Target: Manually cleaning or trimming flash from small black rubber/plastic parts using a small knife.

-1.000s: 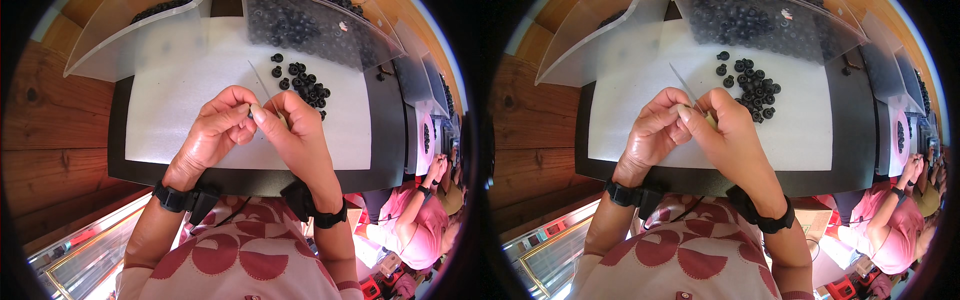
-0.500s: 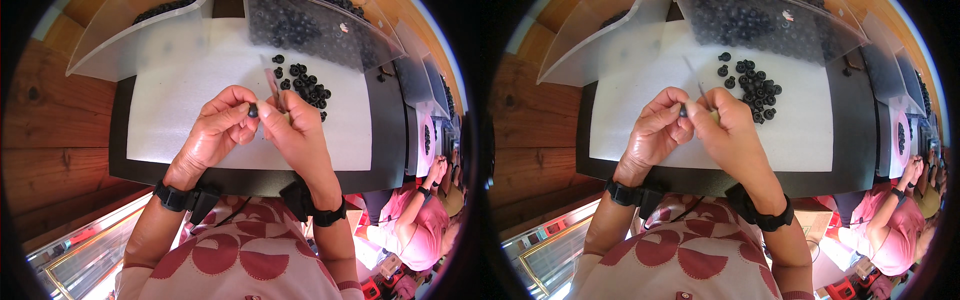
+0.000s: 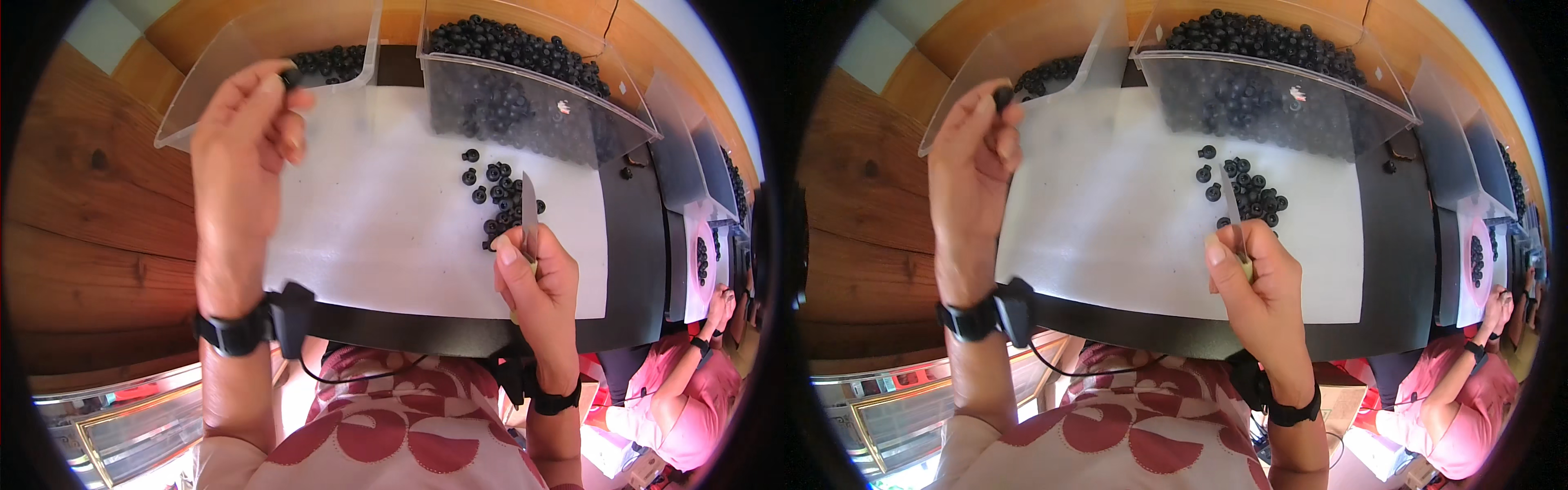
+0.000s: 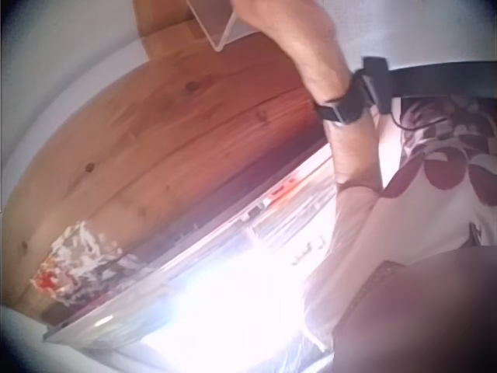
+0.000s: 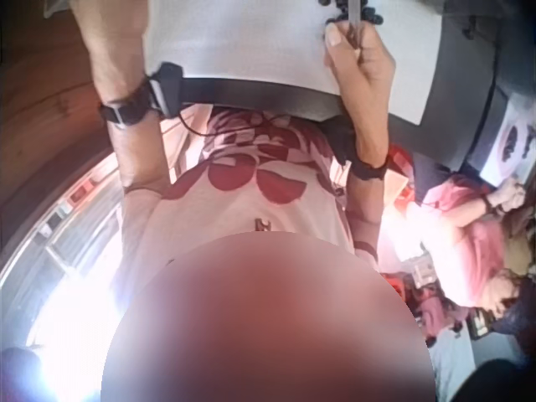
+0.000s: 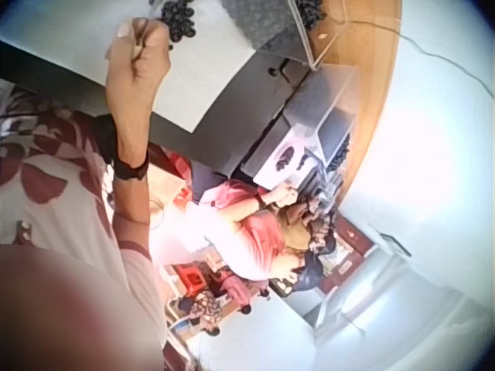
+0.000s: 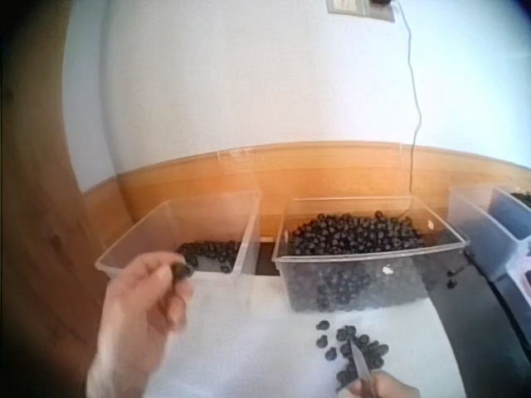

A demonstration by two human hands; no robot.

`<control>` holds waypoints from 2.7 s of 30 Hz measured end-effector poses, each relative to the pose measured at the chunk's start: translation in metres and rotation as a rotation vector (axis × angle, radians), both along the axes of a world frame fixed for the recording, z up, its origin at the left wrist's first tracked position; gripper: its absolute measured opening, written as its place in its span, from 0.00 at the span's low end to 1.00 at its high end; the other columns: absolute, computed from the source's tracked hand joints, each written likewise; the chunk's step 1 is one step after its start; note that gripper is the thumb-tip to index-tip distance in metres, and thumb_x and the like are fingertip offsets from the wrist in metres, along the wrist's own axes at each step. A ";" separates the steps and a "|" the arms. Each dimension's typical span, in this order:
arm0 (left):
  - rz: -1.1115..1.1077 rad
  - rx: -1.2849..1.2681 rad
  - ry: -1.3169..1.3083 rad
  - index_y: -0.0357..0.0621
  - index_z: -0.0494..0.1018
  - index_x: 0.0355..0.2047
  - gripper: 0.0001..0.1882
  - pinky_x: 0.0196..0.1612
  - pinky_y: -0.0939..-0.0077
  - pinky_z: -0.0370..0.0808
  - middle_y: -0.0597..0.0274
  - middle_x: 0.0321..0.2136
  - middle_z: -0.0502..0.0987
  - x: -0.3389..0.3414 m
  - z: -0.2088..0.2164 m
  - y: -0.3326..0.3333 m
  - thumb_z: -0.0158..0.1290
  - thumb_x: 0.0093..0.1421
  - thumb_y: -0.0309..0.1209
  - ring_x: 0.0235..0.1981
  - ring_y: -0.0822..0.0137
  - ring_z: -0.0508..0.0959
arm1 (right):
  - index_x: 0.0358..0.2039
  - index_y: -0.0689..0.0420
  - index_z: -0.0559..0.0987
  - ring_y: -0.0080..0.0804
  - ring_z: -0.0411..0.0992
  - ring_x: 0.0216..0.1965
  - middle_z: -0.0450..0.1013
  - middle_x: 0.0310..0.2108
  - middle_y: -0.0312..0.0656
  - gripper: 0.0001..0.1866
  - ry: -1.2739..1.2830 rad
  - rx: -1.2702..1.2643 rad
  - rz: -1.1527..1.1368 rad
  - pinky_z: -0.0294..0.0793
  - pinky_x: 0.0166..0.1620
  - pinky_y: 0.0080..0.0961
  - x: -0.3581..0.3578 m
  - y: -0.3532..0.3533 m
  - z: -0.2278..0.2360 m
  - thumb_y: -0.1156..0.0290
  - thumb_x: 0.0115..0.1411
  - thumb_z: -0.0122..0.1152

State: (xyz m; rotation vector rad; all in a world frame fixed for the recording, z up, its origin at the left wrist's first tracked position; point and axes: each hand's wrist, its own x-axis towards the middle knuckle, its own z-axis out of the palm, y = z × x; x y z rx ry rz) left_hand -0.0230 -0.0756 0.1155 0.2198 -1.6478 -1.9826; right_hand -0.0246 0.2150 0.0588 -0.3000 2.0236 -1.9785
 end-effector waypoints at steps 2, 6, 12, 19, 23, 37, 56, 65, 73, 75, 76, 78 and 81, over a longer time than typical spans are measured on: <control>0.126 -0.028 -0.089 0.32 0.72 0.50 0.15 0.26 0.83 0.67 0.56 0.36 0.81 -0.007 0.017 -0.005 0.53 0.69 0.32 0.21 0.77 0.71 | 0.36 0.61 0.74 0.14 0.65 0.27 0.70 0.28 0.30 0.09 0.011 -0.003 0.000 0.68 0.32 0.16 0.004 0.002 -0.002 0.69 0.69 0.60; 0.254 -0.237 -0.091 0.33 0.74 0.50 0.15 0.25 0.84 0.64 0.59 0.36 0.81 -0.001 0.021 0.009 0.53 0.68 0.31 0.20 0.78 0.69 | 0.37 0.60 0.74 0.14 0.65 0.28 0.70 0.28 0.29 0.08 0.079 0.035 0.004 0.68 0.32 0.16 0.005 0.014 -0.005 0.69 0.69 0.60; -0.440 -0.514 -0.345 0.42 0.77 0.48 0.11 0.32 0.81 0.70 0.72 0.30 0.77 -0.017 -0.049 0.068 0.52 0.67 0.29 0.29 0.79 0.72 | 0.37 0.60 0.74 0.13 0.64 0.28 0.69 0.27 0.29 0.08 0.035 0.030 -0.012 0.67 0.32 0.15 0.002 0.018 -0.004 0.69 0.69 0.60; -0.422 -1.160 -0.446 0.44 0.75 0.50 0.16 0.44 0.57 0.76 0.50 0.37 0.79 -0.055 -0.078 0.109 0.48 0.62 0.22 0.39 0.47 0.79 | 0.38 0.60 0.74 0.13 0.64 0.28 0.69 0.27 0.28 0.08 0.019 0.052 -0.043 0.66 0.32 0.15 0.002 0.029 -0.007 0.69 0.69 0.61; -0.400 -1.304 -0.596 0.43 0.75 0.46 0.12 0.46 0.51 0.76 0.49 0.42 0.78 -0.069 -0.077 0.116 0.48 0.63 0.22 0.42 0.43 0.79 | 0.38 0.60 0.75 0.13 0.63 0.28 0.69 0.27 0.28 0.08 0.011 0.057 -0.049 0.66 0.32 0.14 -0.001 0.030 -0.008 0.70 0.69 0.61; -0.342 -1.245 -0.378 0.45 0.74 0.49 0.15 0.44 0.55 0.77 0.54 0.44 0.74 -0.056 -0.091 0.108 0.55 0.61 0.24 0.43 0.45 0.78 | 0.38 0.60 0.75 0.14 0.65 0.27 0.69 0.26 0.30 0.07 0.030 0.071 -0.023 0.66 0.31 0.16 -0.010 0.024 -0.018 0.70 0.69 0.60; -0.683 -0.027 -0.522 0.35 0.75 0.45 0.14 0.31 0.81 0.67 0.68 0.29 0.76 -0.007 -0.062 0.087 0.52 0.70 0.35 0.28 0.77 0.71 | 0.44 0.60 0.73 0.17 0.64 0.31 0.68 0.30 0.32 0.10 0.104 0.027 0.012 0.66 0.35 0.17 -0.011 0.014 -0.026 0.68 0.69 0.59; -0.818 0.440 -0.455 0.35 0.76 0.47 0.24 0.30 0.78 0.64 0.65 0.26 0.72 0.016 -0.085 0.084 0.52 0.70 0.48 0.26 0.73 0.66 | 0.41 0.62 0.71 0.18 0.66 0.31 0.70 0.31 0.36 0.11 0.140 -0.043 0.095 0.69 0.35 0.19 -0.019 -0.022 -0.016 0.68 0.69 0.60; -0.869 0.489 -0.400 0.35 0.76 0.46 0.25 0.29 0.79 0.63 0.67 0.25 0.71 0.019 -0.101 0.083 0.48 0.72 0.50 0.24 0.74 0.66 | 0.39 0.62 0.72 0.20 0.69 0.31 0.74 0.32 0.38 0.09 0.042 -0.038 0.144 0.71 0.36 0.20 -0.017 -0.023 -0.021 0.70 0.69 0.59; -0.818 0.534 -0.419 0.35 0.76 0.45 0.25 0.28 0.79 0.63 0.67 0.25 0.70 0.020 -0.101 0.085 0.48 0.72 0.50 0.24 0.74 0.66 | 0.40 0.61 0.72 0.20 0.70 0.31 0.74 0.32 0.38 0.08 0.139 -0.010 0.132 0.71 0.36 0.20 -0.016 -0.026 -0.024 0.71 0.68 0.60; -0.787 0.551 -0.428 0.35 0.75 0.44 0.25 0.28 0.79 0.63 0.67 0.24 0.70 0.021 -0.099 0.086 0.48 0.72 0.49 0.24 0.75 0.66 | 0.40 0.61 0.72 0.20 0.70 0.31 0.74 0.32 0.38 0.07 0.203 0.009 0.129 0.71 0.36 0.20 -0.015 -0.027 -0.026 0.72 0.68 0.60; -0.750 0.565 -0.436 0.36 0.75 0.43 0.24 0.27 0.79 0.63 0.67 0.24 0.70 0.021 -0.099 0.086 0.48 0.72 0.49 0.23 0.75 0.67 | 0.40 0.61 0.72 0.20 0.70 0.31 0.74 0.31 0.37 0.07 0.270 0.031 0.127 0.71 0.36 0.20 -0.015 -0.029 -0.028 0.74 0.67 0.61; -0.743 0.562 -0.432 0.37 0.75 0.42 0.23 0.26 0.79 0.63 0.68 0.24 0.70 0.021 -0.106 0.084 0.49 0.72 0.49 0.23 0.75 0.67 | 0.39 0.61 0.72 0.20 0.69 0.31 0.74 0.30 0.37 0.06 0.267 0.037 0.125 0.71 0.35 0.20 -0.015 -0.031 -0.029 0.75 0.66 0.61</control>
